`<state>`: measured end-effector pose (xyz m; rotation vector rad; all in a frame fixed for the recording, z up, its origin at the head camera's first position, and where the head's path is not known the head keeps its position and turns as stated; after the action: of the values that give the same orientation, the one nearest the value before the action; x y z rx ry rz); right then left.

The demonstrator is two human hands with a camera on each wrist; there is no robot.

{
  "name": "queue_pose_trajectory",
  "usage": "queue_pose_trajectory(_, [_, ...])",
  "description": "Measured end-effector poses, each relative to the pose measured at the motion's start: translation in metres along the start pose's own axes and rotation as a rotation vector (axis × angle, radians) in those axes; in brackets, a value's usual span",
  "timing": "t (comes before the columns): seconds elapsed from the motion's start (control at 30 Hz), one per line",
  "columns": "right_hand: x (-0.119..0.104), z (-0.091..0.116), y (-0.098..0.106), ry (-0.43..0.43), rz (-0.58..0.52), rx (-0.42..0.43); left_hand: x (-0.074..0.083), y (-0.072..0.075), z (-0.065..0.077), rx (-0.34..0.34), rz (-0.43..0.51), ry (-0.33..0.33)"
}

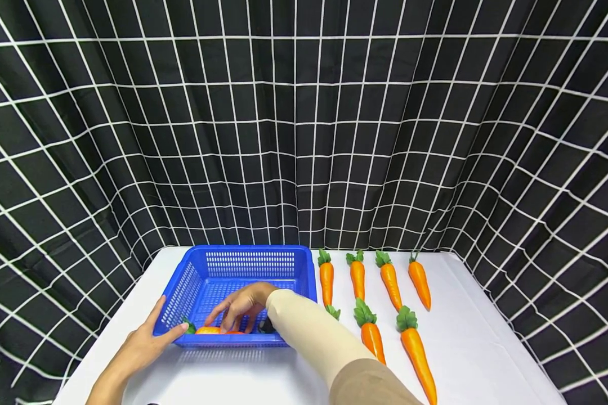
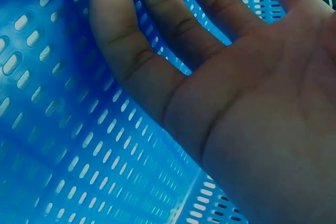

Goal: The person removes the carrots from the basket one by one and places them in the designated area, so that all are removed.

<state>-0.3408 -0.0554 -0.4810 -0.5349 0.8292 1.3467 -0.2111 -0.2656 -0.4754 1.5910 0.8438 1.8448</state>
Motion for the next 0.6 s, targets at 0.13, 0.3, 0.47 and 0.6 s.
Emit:
queue_pose_trajectory(0.13, [-0.0018,0.0017,-0.0008,-0.009,0.027,0.011,0.0001,0.0002,-0.0002,-0.003,0.006,0.008])
queue_pose_trajectory(0.3, [-0.0027,0.0027,-0.0021,-0.014,0.028,0.017,-0.0003,0.0003,0.0005,-0.005,0.016,0.014])
queue_pose_trajectory(0.47, [-0.004,0.0024,-0.0017,0.004,0.024,0.03,-0.0004,0.0008,0.001,0.002,0.018,-0.001])
queue_pose_trajectory(0.6, [-0.0057,0.0035,-0.0012,0.029,0.014,0.058,-0.0003,0.0009,0.0008,0.006,0.015,-0.008])
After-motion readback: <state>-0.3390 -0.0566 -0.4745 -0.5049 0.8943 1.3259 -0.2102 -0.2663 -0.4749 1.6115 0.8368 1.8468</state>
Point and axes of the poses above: each hand's wrist, its own z-axis away from the middle knuckle, its own y-axis out of the back of the hand, x = y × z, the point moved 2 cm from there along -z, towards the middle knuckle, and after that the axes turned 1 degree about -y, right-handed, at the moved point
